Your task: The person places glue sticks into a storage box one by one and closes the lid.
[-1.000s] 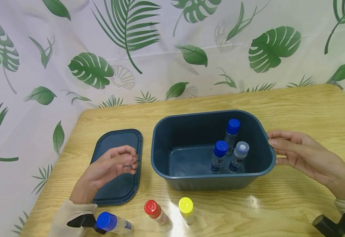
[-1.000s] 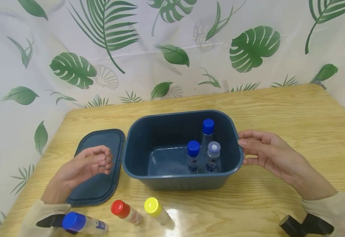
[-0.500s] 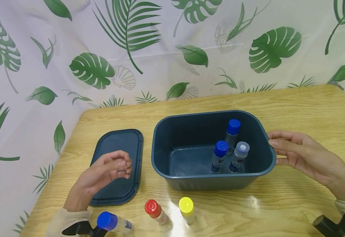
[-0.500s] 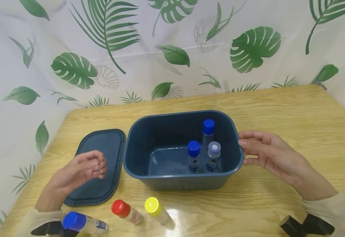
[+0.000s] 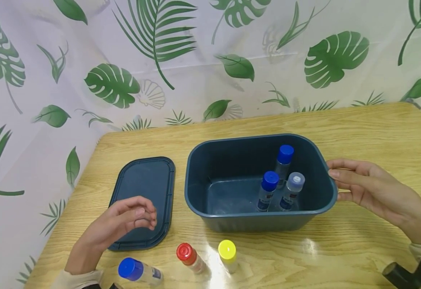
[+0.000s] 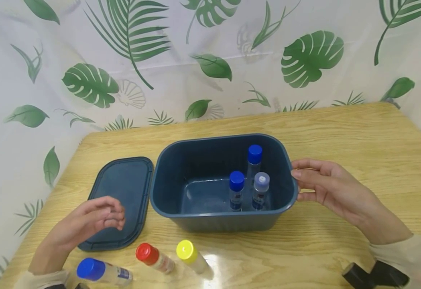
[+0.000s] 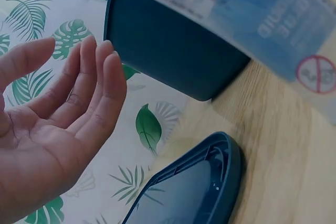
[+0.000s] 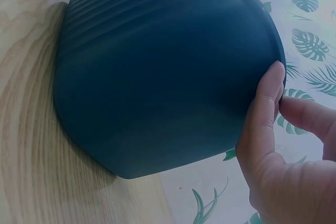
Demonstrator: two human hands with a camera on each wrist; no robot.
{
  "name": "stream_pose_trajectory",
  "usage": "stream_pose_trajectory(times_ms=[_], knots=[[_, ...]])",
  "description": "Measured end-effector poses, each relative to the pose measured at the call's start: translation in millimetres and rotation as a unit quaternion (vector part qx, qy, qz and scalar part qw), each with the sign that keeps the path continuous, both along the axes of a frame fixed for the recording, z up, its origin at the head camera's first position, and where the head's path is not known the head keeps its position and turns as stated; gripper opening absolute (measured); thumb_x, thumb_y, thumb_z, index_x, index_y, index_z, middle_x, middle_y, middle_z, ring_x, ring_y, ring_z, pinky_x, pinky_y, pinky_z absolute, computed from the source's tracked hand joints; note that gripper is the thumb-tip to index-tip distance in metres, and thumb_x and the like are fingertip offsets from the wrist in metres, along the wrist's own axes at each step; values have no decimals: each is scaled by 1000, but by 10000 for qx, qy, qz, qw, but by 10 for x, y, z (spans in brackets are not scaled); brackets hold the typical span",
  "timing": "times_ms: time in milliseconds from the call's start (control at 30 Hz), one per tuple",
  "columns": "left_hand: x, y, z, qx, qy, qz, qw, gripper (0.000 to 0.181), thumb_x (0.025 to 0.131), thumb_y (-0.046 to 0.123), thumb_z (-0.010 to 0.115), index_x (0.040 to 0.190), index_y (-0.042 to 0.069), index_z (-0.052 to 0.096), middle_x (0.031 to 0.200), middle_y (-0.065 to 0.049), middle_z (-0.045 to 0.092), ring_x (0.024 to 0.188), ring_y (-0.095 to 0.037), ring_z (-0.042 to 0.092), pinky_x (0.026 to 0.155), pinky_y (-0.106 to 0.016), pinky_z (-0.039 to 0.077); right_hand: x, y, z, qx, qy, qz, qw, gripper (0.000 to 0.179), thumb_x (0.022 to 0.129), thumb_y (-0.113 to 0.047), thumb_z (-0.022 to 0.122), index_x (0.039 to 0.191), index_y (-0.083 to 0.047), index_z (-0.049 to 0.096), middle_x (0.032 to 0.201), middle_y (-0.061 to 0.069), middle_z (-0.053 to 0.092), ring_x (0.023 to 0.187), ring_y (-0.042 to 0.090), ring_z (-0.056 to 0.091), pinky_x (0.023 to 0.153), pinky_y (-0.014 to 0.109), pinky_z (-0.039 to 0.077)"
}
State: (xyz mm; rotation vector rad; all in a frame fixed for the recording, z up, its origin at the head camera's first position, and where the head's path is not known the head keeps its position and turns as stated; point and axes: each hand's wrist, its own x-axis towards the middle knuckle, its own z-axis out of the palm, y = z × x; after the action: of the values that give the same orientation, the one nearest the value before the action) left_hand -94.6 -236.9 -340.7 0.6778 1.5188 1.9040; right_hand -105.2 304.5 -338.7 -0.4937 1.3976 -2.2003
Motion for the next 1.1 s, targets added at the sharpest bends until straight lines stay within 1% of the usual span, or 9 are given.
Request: stream_pose_trajectory(times_ms=[133, 267, 367, 500, 633, 767, 867, 1000, 1100], knots=[[70, -44, -15, 56, 488, 75, 9988, 36, 103, -6, 24, 119, 0, 56, 112, -7, 63, 104, -20, 61, 93, -34, 51, 0, -3, 3, -28, 5, 22, 10000, 42, 102, 9, 25, 126, -1, 58, 116, 9, 63, 96, 22, 67, 82, 37, 56], [149, -86, -16, -209, 958, 536, 9937, 36, 103, -6, 24, 117, -1, 56, 111, -8, 63, 103, -20, 61, 93, -34, 51, 1, -8, 2, -45, 11, 37, 10000, 42, 102, 9, 24, 126, -1, 57, 117, 10, 63, 96, 22, 67, 82, 37, 56], [220, -130, -19, -564, 1119, 850, 9885, 32, 102, -7, 29, 115, -1, 57, 109, -8, 64, 101, -20, 62, 91, -35, 52, 3, -11, -1, -3, -6, 11, 10000, 42, 102, 8, 25, 126, -1, 58, 116, 9, 63, 95, 22, 67, 81, 37, 56], [303, -193, -34, -816, 1255, 977, 9839, 29, 100, -10, 35, 117, -2, 57, 111, -8, 64, 101, -22, 64, 91, -37, 53, 6, -13, -4, 67, -29, -36, 10000, 41, 102, 8, 25, 125, -1, 58, 114, 9, 63, 93, 21, 67, 81, 37, 57], [376, -257, -55, -810, 1248, 963, 9842, 31, 99, -13, 36, 121, -3, 55, 115, -8, 64, 104, -24, 63, 92, -37, 52, 1, -15, -4, 73, -32, -13, 10000, 41, 102, 8, 25, 124, -1, 58, 114, 9, 63, 93, 21, 67, 80, 37, 57], [455, -314, -65, -875, 995, 894, 9871, 33, 97, -13, 39, 125, -3, 54, 120, -8, 62, 109, -24, 62, 93, -34, 51, -4, -19, -2, 59, -40, 18, 10000, 41, 102, 8, 25, 125, -1, 58, 114, 9, 63, 94, 21, 67, 81, 37, 57], [508, -326, -73, -786, 956, 850, 9887, 35, 94, -17, 44, 126, -4, 52, 123, -10, 60, 111, -25, 60, 95, -34, 50, -5, -20, 3, 61, -39, 9, 10000, 41, 102, 8, 25, 125, -1, 58, 115, 9, 63, 94, 21, 67, 81, 37, 57], [538, -312, -118, -208, 1191, 598, 9909, 42, 88, -25, 45, 127, -10, 48, 126, -13, 57, 114, -28, 58, 98, -37, 48, -7, -16, 6, 35, -27, 16, 10000, 41, 102, 8, 25, 124, -1, 58, 115, 9, 64, 96, 22, 67, 81, 37, 57], [546, -311, -180, 175, 1296, 337, 9908, 45, 87, -25, 48, 129, -12, 45, 130, -14, 55, 116, -28, 56, 100, -39, 46, -5, -12, 4, 23, -24, 12, 10000, 41, 102, 8, 24, 125, -1, 58, 116, 9, 64, 97, 22, 67, 82, 37, 56]])
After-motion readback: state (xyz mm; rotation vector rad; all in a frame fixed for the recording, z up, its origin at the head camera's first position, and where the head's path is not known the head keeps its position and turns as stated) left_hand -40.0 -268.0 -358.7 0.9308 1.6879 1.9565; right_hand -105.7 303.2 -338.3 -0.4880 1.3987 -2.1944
